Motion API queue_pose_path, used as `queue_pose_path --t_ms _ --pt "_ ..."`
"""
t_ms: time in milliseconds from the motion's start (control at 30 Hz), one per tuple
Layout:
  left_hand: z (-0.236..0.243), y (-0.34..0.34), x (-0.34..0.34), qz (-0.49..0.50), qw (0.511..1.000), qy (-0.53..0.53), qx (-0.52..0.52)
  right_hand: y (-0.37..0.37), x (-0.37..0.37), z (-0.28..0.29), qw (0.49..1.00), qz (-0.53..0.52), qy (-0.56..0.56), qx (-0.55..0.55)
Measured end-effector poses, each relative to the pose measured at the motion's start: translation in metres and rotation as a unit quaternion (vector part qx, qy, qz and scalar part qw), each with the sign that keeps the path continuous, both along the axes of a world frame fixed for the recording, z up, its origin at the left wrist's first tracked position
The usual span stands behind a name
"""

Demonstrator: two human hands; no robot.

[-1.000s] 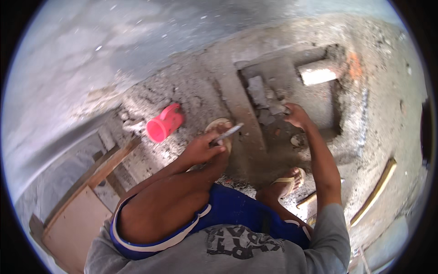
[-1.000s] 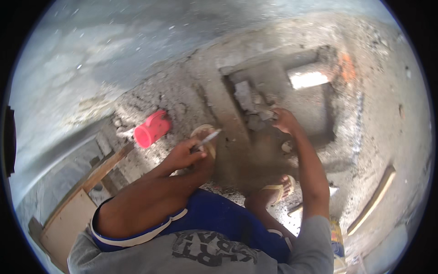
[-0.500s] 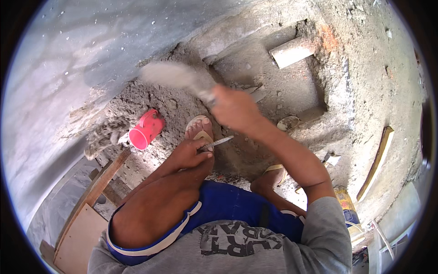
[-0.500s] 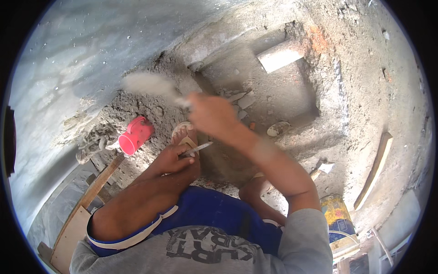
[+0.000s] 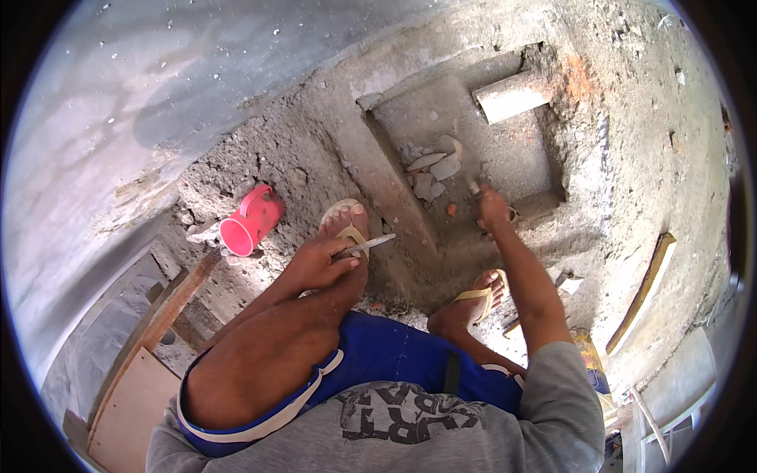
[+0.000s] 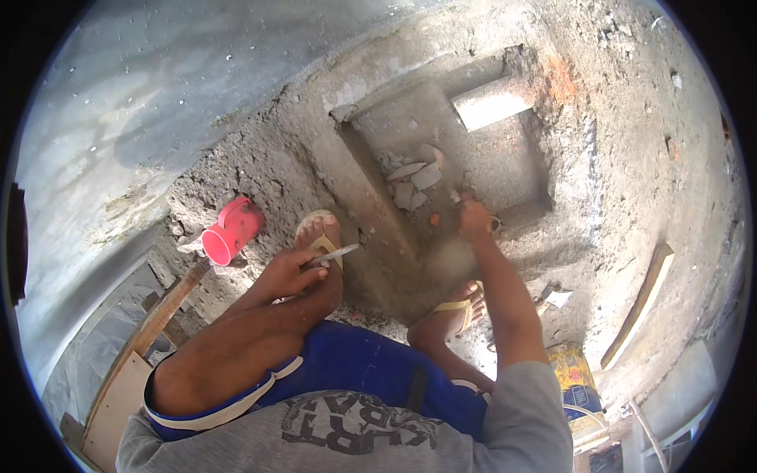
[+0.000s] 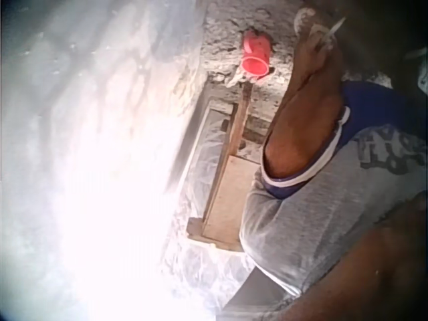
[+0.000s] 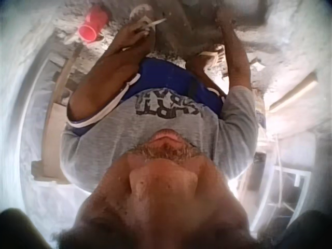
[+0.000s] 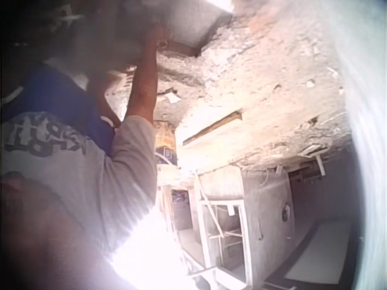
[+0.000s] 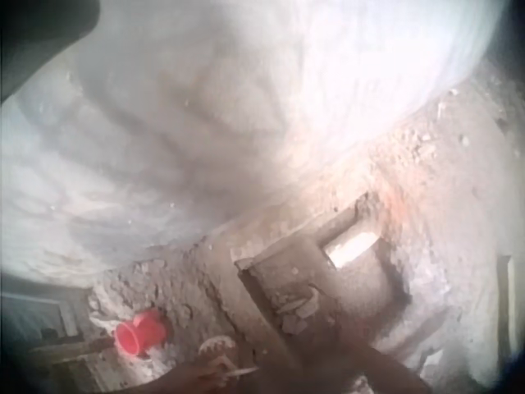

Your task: The person uses a hammer and a small metal rod to chip away at concrete around a pipe in a floor cutout, then uses a trowel to apply and smooth cement over the area.

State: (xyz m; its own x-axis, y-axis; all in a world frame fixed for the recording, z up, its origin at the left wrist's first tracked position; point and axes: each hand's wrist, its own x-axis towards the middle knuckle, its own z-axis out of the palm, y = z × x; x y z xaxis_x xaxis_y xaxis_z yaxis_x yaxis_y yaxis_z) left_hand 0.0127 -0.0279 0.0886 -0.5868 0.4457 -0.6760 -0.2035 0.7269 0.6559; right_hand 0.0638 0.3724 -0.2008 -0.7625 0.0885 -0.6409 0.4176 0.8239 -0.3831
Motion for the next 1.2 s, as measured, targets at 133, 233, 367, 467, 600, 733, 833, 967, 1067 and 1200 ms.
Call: queue_pose_path --t_ms 133,233,367,467,600,733,833,967,1067,1200 --pt "0.003 0.007 -0.009 0.016 1.0 -0.009 0.005 -0.064 -0.005 0.013 0.996 0.05 -0.007 -0.074" --pt "-0.002 0.002 -0.004 0.0 1.0 -0.014 0.011 -0.08 -0.025 0.018 0.992 0.045 -0.015 -0.115" --pt "0.001 0.004 -0.002 -0.03 1.0 -0.007 0.0 -0.079 -0.088 0.05 0.956 0.013 -0.222 -0.19" --pt "-0.002 0.007 -0.001 -0.023 0.999 0.027 0.021 -0.082 -0.107 0.055 0.976 0.122 -0.089 -0.159" --pt "-0.008 0.007 -0.004 -0.026 0.998 0.035 0.039 -0.083 -0.109 0.085 0.983 0.102 -0.003 -0.152" --pt "-0.007 -0.001 0.0 -0.062 0.996 0.067 0.023 -0.088 -0.117 0.17 0.986 0.079 0.009 -0.144" --pt "0.0 0.001 0.002 -0.045 0.999 -0.017 -0.006 -0.117 -0.107 0.228 0.957 0.12 0.159 -0.212" --pt "-0.027 -0.011 0.025 -0.057 0.996 0.048 0.053 -0.209 -0.121 0.327 0.913 0.238 0.205 -0.261" --pt "-0.003 0.002 0.009 -0.045 0.999 0.002 0.028 -0.21 -0.14 0.33 0.933 0.181 0.158 -0.267" --pt "0.001 0.005 0.004 -0.033 0.999 -0.025 0.018 -0.136 -0.135 0.234 0.974 0.029 0.156 -0.16"
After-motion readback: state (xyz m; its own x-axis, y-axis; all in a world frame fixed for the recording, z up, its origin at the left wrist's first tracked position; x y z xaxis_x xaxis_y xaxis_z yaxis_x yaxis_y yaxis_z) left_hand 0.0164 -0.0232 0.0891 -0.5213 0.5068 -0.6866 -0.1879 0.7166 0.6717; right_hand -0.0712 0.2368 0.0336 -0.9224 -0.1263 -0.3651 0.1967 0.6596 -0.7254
